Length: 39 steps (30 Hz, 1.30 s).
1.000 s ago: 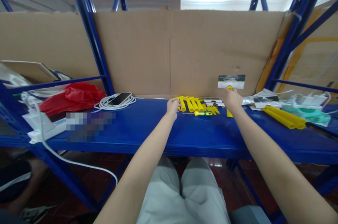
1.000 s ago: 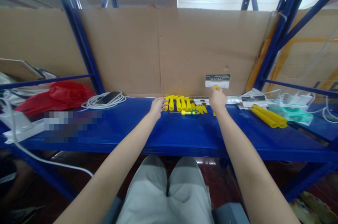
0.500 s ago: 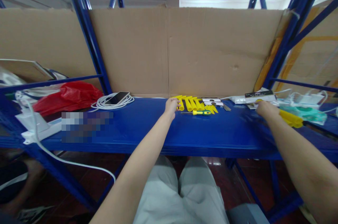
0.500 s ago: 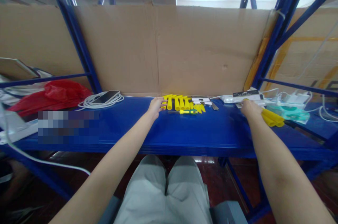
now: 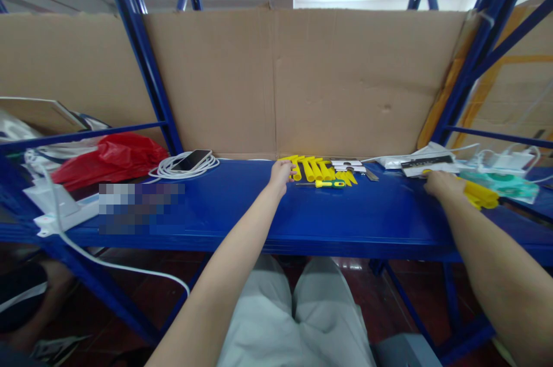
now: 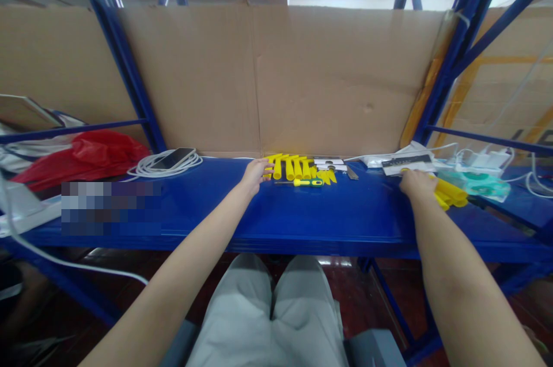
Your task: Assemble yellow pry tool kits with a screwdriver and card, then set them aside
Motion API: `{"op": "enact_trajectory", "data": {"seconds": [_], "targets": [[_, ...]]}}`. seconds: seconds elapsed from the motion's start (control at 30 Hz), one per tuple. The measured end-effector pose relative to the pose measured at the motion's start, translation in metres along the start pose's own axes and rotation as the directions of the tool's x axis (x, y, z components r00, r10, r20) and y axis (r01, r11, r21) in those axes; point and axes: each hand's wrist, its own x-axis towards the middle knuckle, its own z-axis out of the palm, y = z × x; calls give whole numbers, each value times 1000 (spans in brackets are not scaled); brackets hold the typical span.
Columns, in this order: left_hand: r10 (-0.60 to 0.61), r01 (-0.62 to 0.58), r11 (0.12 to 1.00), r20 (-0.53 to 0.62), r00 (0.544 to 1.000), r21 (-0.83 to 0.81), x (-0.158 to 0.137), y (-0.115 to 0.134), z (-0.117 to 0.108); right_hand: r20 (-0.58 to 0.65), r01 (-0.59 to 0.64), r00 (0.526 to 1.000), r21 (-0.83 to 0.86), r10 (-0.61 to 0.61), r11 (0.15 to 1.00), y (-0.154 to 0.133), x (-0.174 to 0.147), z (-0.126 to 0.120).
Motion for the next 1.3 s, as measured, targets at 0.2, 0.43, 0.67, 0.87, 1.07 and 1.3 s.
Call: {"op": "enact_trajectory", "data": {"seconds": [0.2, 0.43, 0.67, 0.87, 1.07, 1.3], "targets": [[-1, 1, 1000, 4, 1000, 23, -1, 1, 0, 168, 5, 986, -98, 11, 995, -2, -1, 1], [-2, 1, 999, 16, 1000, 33, -6, 4, -1, 180, 87, 982, -142, -61, 986, -2, 0, 6], [10, -11, 999, 7, 1000, 53, -5, 3, 0, 156, 162, 978, -138, -140, 977, -1, -1, 14], [67, -63, 983, -12, 998, 172, 7, -5, 2, 138, 172, 979, -165, -150, 971, -2, -2, 14], [294, -209, 842, -99, 951, 498, 24, -17, -7, 34, 217, 976, -126, -215, 968, -12, -2, 4], [239, -92, 631, -79, 968, 771, 24, -19, -13, -176, 287, 948, 107, -266, 952, -66, -9, -28]]}}
